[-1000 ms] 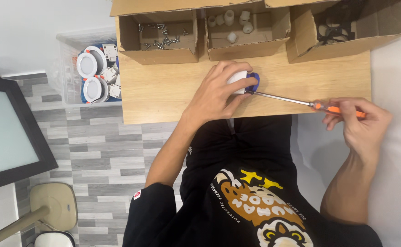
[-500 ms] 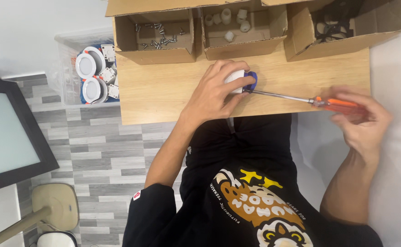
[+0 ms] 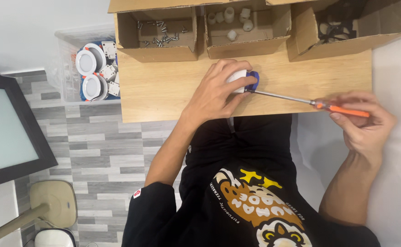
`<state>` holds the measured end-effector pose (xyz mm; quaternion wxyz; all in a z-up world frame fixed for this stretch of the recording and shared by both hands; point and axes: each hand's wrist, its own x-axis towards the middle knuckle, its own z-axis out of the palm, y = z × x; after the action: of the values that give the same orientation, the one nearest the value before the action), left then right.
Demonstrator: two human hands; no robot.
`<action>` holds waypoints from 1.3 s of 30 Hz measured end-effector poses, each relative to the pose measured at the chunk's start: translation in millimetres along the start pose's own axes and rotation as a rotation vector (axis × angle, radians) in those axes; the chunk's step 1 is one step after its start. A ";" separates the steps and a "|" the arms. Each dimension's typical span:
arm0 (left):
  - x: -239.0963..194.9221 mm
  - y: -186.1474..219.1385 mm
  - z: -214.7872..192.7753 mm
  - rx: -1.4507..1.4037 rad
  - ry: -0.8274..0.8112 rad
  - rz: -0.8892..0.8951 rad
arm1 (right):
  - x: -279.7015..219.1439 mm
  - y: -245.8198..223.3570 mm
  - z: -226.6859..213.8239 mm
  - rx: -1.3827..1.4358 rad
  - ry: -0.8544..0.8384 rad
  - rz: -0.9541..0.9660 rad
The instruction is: The person uses a screwdriver to tighten screws on a white electrical box held on their lap. They then pick up a blue plastic component and use the screwdriver to manipulate its internal parts.
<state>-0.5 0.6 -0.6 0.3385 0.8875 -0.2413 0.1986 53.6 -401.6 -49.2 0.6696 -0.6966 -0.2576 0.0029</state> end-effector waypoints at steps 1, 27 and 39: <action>-0.2 -0.2 0.2 0.000 0.000 -0.001 | 5.0 -8.2 3.4 0.000 -0.001 0.000; -6.1 -4.3 8.7 0.012 0.053 0.022 | 16.7 -15.3 19.2 -0.179 0.035 -0.093; 1.6 6.9 15.9 0.008 0.172 0.003 | -0.5 13.4 -10.4 -0.007 0.064 0.082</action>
<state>-0.1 -15.4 -7.3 0.3542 0.8682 -0.2117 0.2757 61.6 -411.0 -60.8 0.6744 -0.7086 -0.2074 0.0070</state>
